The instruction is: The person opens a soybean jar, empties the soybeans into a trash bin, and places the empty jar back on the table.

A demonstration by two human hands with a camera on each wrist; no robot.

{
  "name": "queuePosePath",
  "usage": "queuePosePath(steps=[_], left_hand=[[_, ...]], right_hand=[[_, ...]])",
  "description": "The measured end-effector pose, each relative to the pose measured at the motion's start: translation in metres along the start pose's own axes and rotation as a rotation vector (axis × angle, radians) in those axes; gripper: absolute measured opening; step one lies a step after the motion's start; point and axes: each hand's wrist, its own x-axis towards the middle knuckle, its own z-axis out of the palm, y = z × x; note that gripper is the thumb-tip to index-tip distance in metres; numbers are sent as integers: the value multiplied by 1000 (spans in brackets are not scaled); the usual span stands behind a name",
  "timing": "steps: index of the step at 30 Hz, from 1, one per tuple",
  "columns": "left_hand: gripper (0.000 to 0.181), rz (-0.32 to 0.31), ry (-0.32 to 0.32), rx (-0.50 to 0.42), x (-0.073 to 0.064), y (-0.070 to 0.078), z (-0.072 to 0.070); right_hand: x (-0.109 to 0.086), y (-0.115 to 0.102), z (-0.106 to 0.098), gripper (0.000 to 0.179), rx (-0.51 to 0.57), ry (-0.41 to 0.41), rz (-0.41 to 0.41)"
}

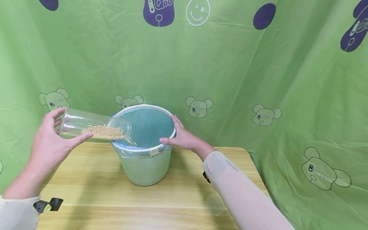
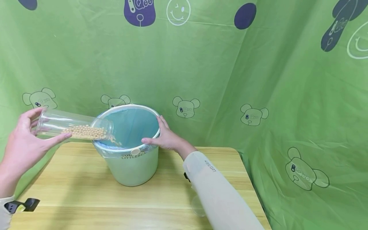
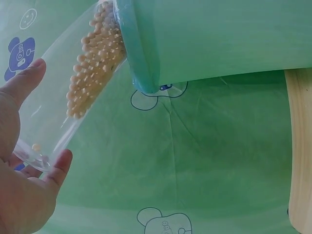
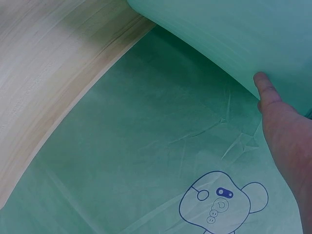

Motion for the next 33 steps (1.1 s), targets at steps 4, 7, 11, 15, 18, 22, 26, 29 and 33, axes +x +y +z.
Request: queuePosePath(steps=[4,7,11,15,18,22,26,29,33], left_hand=[[122,14,19,18,1,0,1],[122,24,27,26,3,0,1],[121,33,20,31,3,1,1],[119,41,17,21,2,4,2],[117,40,11,-3,2,5,2],[115,33,-30,-45,3,6,3],[113,42,-58,-54,5,4,4],[113,56,-51,-51,5,3,6],[114,66,-41,-55,6,2,7]], right_hand=[[0,0,0,132,2,0,0],[0,0,0,131,5,-4,2],[0,1,1,131,6,-6,2],[0,1,1,131,-3,-3,-2],[-1,1,0,131,-3,-1,-2],[-1,1,0,131,7,-2,-4],[-1,1,1,131,9,-1,-6],[-1,1,1,130,11,1,-8],[0,2,1,128,12,5,-8]])
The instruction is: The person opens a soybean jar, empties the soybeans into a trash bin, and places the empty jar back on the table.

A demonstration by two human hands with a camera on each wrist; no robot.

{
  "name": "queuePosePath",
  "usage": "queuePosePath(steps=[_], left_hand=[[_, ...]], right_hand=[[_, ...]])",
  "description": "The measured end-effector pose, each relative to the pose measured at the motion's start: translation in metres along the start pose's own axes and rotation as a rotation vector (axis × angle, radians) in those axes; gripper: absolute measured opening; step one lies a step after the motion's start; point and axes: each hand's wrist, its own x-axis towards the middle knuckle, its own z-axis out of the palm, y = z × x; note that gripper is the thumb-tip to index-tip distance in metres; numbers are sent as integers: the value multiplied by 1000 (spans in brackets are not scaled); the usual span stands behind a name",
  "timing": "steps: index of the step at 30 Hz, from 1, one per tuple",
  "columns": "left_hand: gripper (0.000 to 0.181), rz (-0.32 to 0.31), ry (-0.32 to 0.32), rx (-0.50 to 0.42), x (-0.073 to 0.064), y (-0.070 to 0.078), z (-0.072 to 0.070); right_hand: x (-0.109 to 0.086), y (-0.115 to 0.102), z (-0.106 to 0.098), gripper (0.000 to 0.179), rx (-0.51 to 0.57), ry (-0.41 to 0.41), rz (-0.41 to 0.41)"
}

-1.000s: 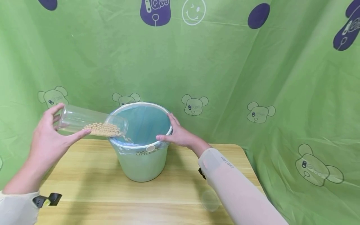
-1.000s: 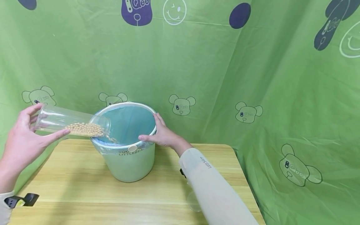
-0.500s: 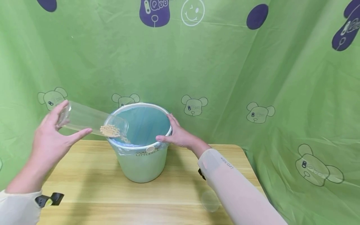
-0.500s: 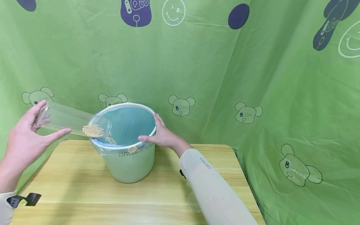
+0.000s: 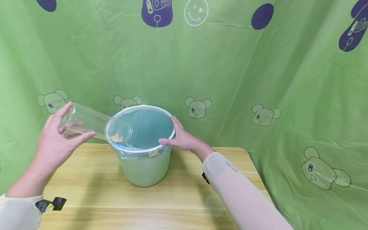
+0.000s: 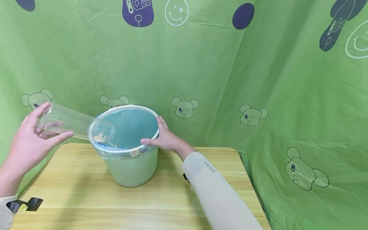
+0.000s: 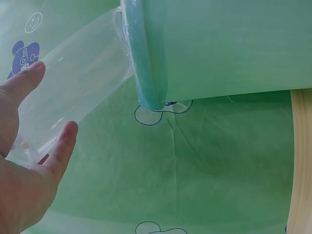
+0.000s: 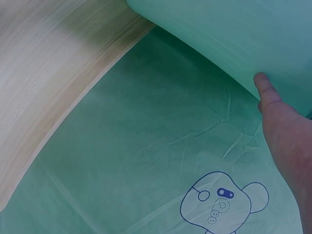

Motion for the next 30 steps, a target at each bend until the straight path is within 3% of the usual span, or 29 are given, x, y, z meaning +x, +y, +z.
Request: queuePosePath(steps=[5,9,12,19,25,26,30], left_hand=[[114,46,18,-12,0,1,1],[116,126,42,-66,1,2,2],[116,147,46,-100,2,3,2],[115,57,8,-77,1,5,1],[112,37,-17,-228,5,8,4],[113,52,-14,-206,6,9,6],[115,210,32,23,6,12,15]], right_hand=[[0,1,0,129,-4,3,0],[0,0,0,131,-4,2,-3],[0,0,0,131,-5,3,-3],[0,1,0,131,0,-1,1],[0,1,0,131,-1,-3,0],[-1,1,0,131,-2,-1,-1],[-1,0,0,131,-5,0,-6]])
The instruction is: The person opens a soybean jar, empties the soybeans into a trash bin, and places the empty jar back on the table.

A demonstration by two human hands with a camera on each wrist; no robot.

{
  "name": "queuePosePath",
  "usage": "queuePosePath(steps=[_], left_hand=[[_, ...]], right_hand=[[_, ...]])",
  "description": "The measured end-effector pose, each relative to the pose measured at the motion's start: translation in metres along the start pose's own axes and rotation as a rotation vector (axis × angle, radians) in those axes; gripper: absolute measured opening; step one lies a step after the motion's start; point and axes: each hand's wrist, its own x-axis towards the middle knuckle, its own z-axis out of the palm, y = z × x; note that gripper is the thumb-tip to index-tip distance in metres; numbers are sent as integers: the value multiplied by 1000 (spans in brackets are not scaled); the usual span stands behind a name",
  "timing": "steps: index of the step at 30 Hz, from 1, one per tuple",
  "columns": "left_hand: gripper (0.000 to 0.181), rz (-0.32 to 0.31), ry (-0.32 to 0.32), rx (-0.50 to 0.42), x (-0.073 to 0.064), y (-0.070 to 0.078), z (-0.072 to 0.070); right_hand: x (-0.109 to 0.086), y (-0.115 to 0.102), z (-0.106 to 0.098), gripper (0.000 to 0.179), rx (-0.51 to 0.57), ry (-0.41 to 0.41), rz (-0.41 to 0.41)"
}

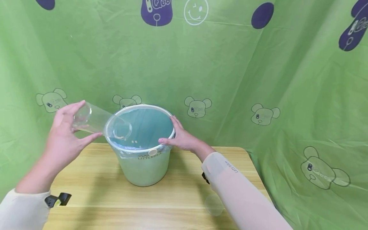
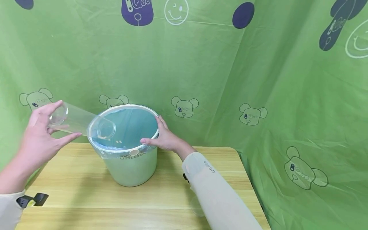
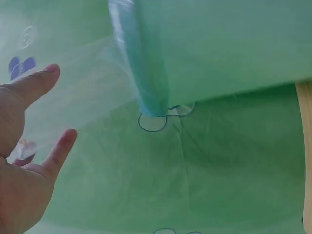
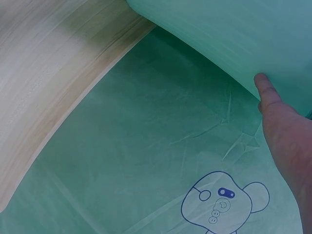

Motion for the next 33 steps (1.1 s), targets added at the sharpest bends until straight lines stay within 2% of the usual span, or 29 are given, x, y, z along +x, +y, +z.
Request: queuePosePath(steps=[2,3,4,6,10,12,14,18,20,22,26,28,30,33], left_hand=[[118,71,23,80,-1,1,4],[119,94,31,87,-1,1,6],[119,81,29,70,-1,1,6],[118,30,27,17,1,-1,5],[113,-133,-7,-181,3,-1,-2],[113,-163,-8,-207,3,-1,-4],[113,-127,-3,-141,2,0,-4],[117,62,61,53,-1,2,2],[119,94,84,50,-1,3,4],[118,52,84,-25,0,4,2],[113,-101,42,-208,4,5,-4],[113,-121,21,-180,4,6,-5],[113,-49,9,-66,2,7,-3],[114,113,33,83,-1,9,4]], right_hand=[[0,1,0,130,-3,1,0],[0,1,0,130,-3,1,0],[0,1,1,130,-6,1,0],[1,2,1,130,-6,0,1],[2,1,1,130,-4,3,7],[2,1,0,130,-7,4,8],[2,1,0,130,-15,3,7],[2,0,1,129,-18,5,7],[2,0,0,128,-19,7,6],[1,0,0,129,-16,10,6],[1,0,0,129,-11,8,6],[1,1,0,128,-8,6,7],[0,0,0,128,-11,3,8],[0,0,0,129,-11,3,5]])
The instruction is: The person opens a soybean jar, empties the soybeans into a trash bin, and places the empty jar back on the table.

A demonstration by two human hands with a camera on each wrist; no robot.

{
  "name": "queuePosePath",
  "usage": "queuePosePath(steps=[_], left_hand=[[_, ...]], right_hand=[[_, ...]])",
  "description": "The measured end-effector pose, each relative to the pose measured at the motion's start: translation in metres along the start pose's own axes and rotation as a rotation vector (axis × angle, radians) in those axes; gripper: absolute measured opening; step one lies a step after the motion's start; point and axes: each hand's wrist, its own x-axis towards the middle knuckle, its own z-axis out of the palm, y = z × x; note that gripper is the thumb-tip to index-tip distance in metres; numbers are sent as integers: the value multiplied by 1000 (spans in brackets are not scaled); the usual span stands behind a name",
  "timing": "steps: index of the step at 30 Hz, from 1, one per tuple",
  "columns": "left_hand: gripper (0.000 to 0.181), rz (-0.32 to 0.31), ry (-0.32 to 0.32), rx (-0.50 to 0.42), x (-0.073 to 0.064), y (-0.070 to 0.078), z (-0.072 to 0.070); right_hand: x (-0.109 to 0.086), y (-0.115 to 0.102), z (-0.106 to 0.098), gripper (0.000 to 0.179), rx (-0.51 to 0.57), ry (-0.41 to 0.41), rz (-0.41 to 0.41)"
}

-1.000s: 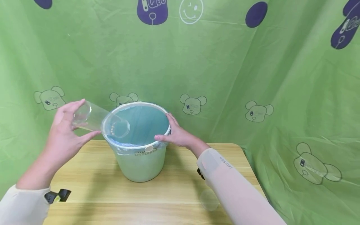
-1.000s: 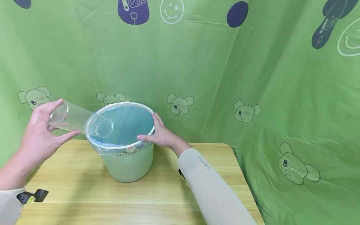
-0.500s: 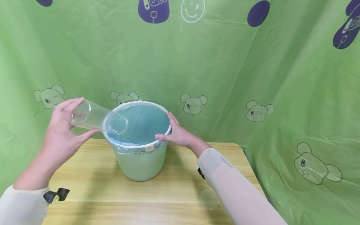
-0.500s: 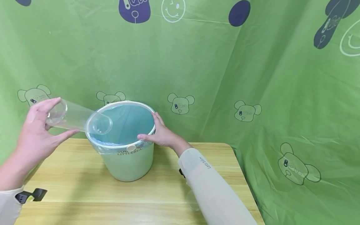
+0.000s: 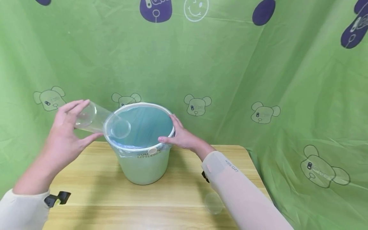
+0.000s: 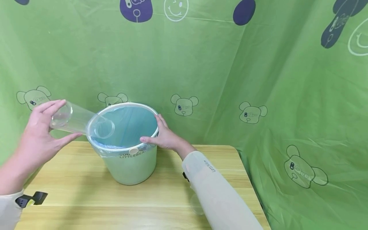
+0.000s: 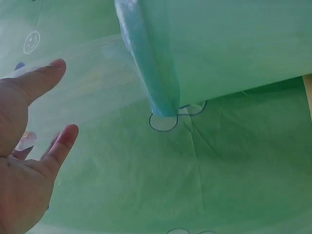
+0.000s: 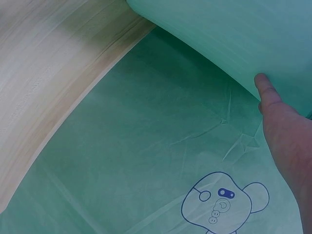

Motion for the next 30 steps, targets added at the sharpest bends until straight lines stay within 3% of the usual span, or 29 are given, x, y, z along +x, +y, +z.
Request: queuePosePath(steps=[2,3,6,8,10,13,15,17,23,26,30], left_hand=[[118,50,20,16,-1,1,2],[118,29,21,-20,0,1,2],[118,-107,7,-181,2,1,-4],[117,-198,-10,-228,3,1,-8],[114,-182,-44,-178,2,2,-9],[113,-82,-75,-9,-2,3,-4],[116,-27,-74,46,-4,4,-1],[116,-55,-75,32,-4,2,-1],[109,-299,-51,-218,0,-9,-8],[101,-371,-18,-457,-1,-18,-15],[84,-416,-8,-827,-4,-29,-20]], right_hand=[[0,0,0,129,-1,3,-2],[0,0,0,129,1,4,-3],[0,0,0,129,5,4,-2],[0,0,0,129,8,4,-2],[0,0,0,128,11,3,0],[0,1,0,128,14,1,0],[0,1,0,128,15,0,-2],[0,1,0,128,16,3,-5],[0,0,1,129,21,0,5],[0,1,1,129,18,-5,6],[0,1,1,129,18,0,-1]])
